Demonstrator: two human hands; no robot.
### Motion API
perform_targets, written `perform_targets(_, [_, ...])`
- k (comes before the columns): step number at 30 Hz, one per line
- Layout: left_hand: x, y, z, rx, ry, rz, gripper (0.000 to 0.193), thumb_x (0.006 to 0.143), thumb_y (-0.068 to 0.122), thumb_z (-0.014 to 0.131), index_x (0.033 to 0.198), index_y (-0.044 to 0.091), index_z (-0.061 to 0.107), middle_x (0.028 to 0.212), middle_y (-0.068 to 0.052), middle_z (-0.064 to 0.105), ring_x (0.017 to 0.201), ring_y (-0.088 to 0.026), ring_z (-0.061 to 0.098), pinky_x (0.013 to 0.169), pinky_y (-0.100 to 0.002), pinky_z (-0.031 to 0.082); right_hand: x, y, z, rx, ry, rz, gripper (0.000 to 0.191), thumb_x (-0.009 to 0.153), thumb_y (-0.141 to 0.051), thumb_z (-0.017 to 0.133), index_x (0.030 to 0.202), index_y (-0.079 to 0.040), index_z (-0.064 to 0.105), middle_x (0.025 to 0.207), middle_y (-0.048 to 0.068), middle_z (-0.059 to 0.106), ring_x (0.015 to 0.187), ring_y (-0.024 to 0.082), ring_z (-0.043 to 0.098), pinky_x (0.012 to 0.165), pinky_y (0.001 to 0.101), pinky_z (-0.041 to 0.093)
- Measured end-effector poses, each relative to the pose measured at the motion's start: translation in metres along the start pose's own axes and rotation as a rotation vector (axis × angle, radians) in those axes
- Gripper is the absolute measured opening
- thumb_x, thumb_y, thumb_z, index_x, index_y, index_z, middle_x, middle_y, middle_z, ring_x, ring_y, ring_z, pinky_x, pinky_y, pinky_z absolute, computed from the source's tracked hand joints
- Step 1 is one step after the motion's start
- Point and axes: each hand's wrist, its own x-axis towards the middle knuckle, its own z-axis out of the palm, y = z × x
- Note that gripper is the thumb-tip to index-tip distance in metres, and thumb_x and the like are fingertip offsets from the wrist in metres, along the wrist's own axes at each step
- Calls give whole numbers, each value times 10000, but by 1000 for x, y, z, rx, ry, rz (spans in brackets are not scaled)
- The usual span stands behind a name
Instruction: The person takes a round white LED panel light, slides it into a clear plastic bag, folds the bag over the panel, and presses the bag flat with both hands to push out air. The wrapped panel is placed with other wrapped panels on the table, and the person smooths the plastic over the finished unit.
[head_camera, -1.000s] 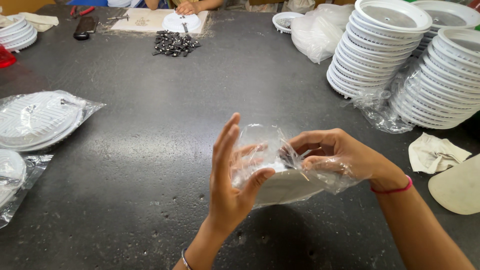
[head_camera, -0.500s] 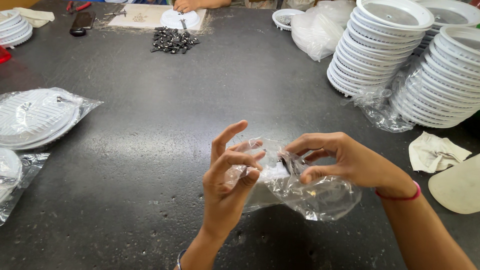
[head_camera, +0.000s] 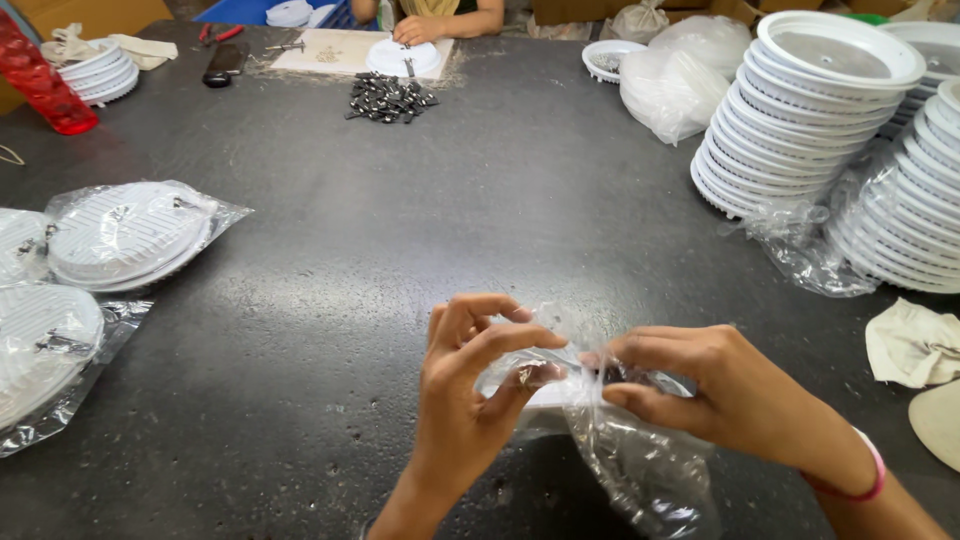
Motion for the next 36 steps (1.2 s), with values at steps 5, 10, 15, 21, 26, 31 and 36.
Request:
perform_targets(5, [-3, 12, -11, 82, 14, -55, 165, 882, 194, 833, 1036, 161, 783, 1017, 11, 602, 784, -67, 623, 629, -196, 501, -5, 1, 4, -36, -20, 154, 296, 864, -284, 708, 1119, -169, 807, 757, 33, 802, 508, 144, 673, 504, 320, 525])
perform_targets(10, [-14, 12, -2, -158, 52, -179, 85, 927, 69, 752, 972, 57, 681, 985, -23, 587, 705, -45, 562, 568, -188, 507, -3, -1, 15, -51, 72, -38, 229, 923, -258, 690, 938, -40, 756, 655, 131, 664, 500, 224, 586, 495, 344, 490])
perform_targets(15, [-13, 31, 3, -148, -30, -123, 106, 941, 62, 673, 1006, 48, 591, 1055, -95, 549, 872, -135, 634, 720, -227, 605, 2, -5, 23, -37, 83, -9, 191, 895, -204, 673, 921, -17, 703, 626, 139, 608, 483, 255, 572, 489, 362, 484])
perform_targets(21, [-9, 52, -5, -228, -268, -143, 565, 929, 466, 689, 1202, 17, 481, 1164, -137, 542, 1126, -296, 698, 971, -424, 589, 4, 0, 24, -26, 116, 32, 177, 918, -170, 659, 917, 4, 694, 618, 148, 596, 474, 248, 545, 488, 366, 468])
perform_targets(26, [-20, 60, 16, 212, -239, 232, 690, 723, 506, 802, 1234, 95, 587, 1170, -137, 522, 1141, -378, 669, 972, -525, 586, 6, 6, 28, 47, 149, 11, 221, 895, -203, 709, 986, -5, 740, 648, 107, 678, 490, 163, 597, 468, 324, 483])
perform_targets(31, [-33, 42, 25, 181, -191, 58, 272, 953, 327, 794, 1054, 131, 635, 1209, -30, 587, 1128, -225, 738, 849, -329, 624, 6, 6, 34, 100, 153, -18, 204, 919, -199, 687, 1022, -48, 778, 687, 27, 755, 514, 70, 656, 444, 269, 499])
perform_targets(36, [-27, 27, 15, -16, -148, -102, 339, 950, 348, 758, 1147, 131, 588, 1283, -35, 550, 1039, -125, 722, 763, -222, 628, 3, 3, 36, 91, 104, 88, 192, 900, -201, 692, 973, -49, 784, 577, 44, 686, 442, 112, 583, 413, 301, 443])
